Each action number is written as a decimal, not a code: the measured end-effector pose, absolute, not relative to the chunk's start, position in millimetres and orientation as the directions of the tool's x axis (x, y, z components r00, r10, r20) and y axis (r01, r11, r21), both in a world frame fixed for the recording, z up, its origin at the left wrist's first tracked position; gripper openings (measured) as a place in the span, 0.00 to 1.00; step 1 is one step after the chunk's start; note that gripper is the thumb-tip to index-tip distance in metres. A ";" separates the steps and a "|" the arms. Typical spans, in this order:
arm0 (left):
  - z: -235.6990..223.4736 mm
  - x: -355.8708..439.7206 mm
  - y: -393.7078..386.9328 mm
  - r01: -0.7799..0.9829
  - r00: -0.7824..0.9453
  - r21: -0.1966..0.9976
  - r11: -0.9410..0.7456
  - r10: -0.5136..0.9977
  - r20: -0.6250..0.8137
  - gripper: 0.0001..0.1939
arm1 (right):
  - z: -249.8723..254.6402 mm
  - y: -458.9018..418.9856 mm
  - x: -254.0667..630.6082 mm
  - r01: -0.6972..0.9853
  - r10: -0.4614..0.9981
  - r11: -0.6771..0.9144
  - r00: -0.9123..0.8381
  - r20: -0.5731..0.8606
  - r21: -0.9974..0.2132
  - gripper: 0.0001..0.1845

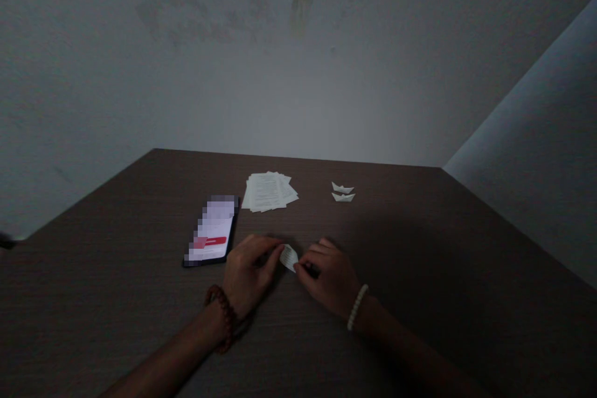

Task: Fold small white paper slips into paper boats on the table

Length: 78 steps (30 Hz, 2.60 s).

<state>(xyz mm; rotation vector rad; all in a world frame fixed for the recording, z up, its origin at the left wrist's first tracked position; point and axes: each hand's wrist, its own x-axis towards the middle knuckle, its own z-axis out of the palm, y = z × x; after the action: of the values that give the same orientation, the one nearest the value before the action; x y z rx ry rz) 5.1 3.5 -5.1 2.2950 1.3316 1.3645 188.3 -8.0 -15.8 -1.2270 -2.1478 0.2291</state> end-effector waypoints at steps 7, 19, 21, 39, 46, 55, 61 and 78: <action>-4.7 5.0 -0.2 0.590 0.349 0.381 -0.712 0.651 0.674 0.07 | -14.7 -6.0 188.0 0.631 0.820 0.549 -0.281 0.499 -0.548 0.08; -5.9 3.9 -0.5 0.548 0.451 0.429 -0.718 0.686 0.571 0.10 | -18.2 -2.8 193.4 0.650 0.858 0.488 -0.233 0.458 -0.583 0.04; -4.6 3.9 -0.2 0.529 0.463 0.430 -0.731 0.674 0.576 0.10 | -16.6 -2.0 194.5 0.649 0.844 0.515 -0.271 0.462 -0.561 0.04; -9.2 -10.9 7.1 0.503 0.717 0.168 -0.848 0.518 0.466 0.14 | -13.7 2.1 213.5 0.625 0.748 0.661 -0.506 0.430 -0.415 0.11; -9.9 -12.7 8.3 0.489 0.745 0.111 -0.865 0.481 0.462 0.15 | -14.0 2.8 216.9 0.623 0.754 0.657 -0.520 0.402 -0.425 0.13; -9.4 -11.1 4.6 0.554 0.671 0.009 -0.832 0.453 0.587 0.10 | -9.1 4.2 211.6 0.602 0.797 0.603 -0.422 0.432 -0.524 0.07; -4.6 -13.1 1.1 0.524 0.633 -0.069 -0.849 0.334 0.699 0.09 | -10.5 6.1 207.9 0.562 0.828 0.560 -0.396 0.397 -0.609 0.11; -2.4 -9.5 -4.5 0.421 0.568 0.165 -0.892 0.400 0.719 0.10 | -5.9 5.9 209.8 0.309 0.879 0.426 -0.366 0.307 -0.850 0.09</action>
<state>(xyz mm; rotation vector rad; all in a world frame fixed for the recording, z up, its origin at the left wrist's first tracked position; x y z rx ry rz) -9.5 -4.5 -2.4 2.8037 0.7341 1.2754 209.8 5.9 -5.9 -1.0098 -1.8869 0.9069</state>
